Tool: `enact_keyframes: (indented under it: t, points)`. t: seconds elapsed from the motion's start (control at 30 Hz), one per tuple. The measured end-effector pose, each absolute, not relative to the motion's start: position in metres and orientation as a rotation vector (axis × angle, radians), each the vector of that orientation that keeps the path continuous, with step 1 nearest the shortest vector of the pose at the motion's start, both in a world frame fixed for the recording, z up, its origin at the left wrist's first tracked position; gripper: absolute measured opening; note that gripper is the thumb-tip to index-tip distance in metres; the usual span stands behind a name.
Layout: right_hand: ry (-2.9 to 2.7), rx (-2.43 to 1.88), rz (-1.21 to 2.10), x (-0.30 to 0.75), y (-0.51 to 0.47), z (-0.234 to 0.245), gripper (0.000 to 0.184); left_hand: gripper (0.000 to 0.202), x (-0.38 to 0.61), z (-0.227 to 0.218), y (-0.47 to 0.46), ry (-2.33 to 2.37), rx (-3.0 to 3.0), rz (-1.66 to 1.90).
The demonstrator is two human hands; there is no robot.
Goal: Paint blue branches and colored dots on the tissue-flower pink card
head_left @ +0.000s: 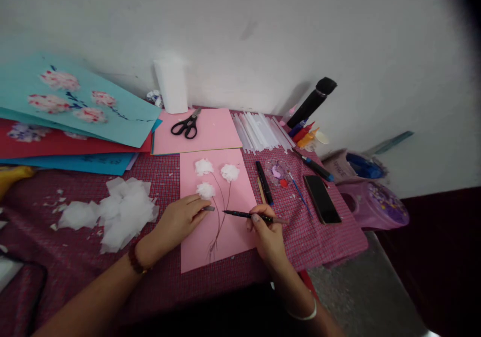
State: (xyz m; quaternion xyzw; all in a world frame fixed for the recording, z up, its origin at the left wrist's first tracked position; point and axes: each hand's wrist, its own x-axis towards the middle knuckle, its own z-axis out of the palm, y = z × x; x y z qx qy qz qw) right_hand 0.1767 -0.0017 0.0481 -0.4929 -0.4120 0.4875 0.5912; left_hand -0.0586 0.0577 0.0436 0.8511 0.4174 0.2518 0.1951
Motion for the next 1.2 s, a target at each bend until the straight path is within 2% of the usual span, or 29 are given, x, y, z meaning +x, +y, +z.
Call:
enact_keyframes:
  t: [0.2, 0.73, 1.2]
  points:
    - [-1.011, -1.168, 1.141, 0.180, -0.006, 0.045, 0.009, 0.020, -0.057, 0.039, 0.056, 1.180, 2.420, 0.817]
    - [-1.036, -1.138, 1.177, 0.179, -0.006, 0.039, 0.009, 0.022, -0.054, 0.036, 0.051, 1.124, 2.544, 0.782]
    - [-1.005, -1.055, 1.269, 0.176, -0.005, 0.033, 0.008, 0.024, -0.051, 0.041, 0.048, 1.035, 2.369, 0.783]
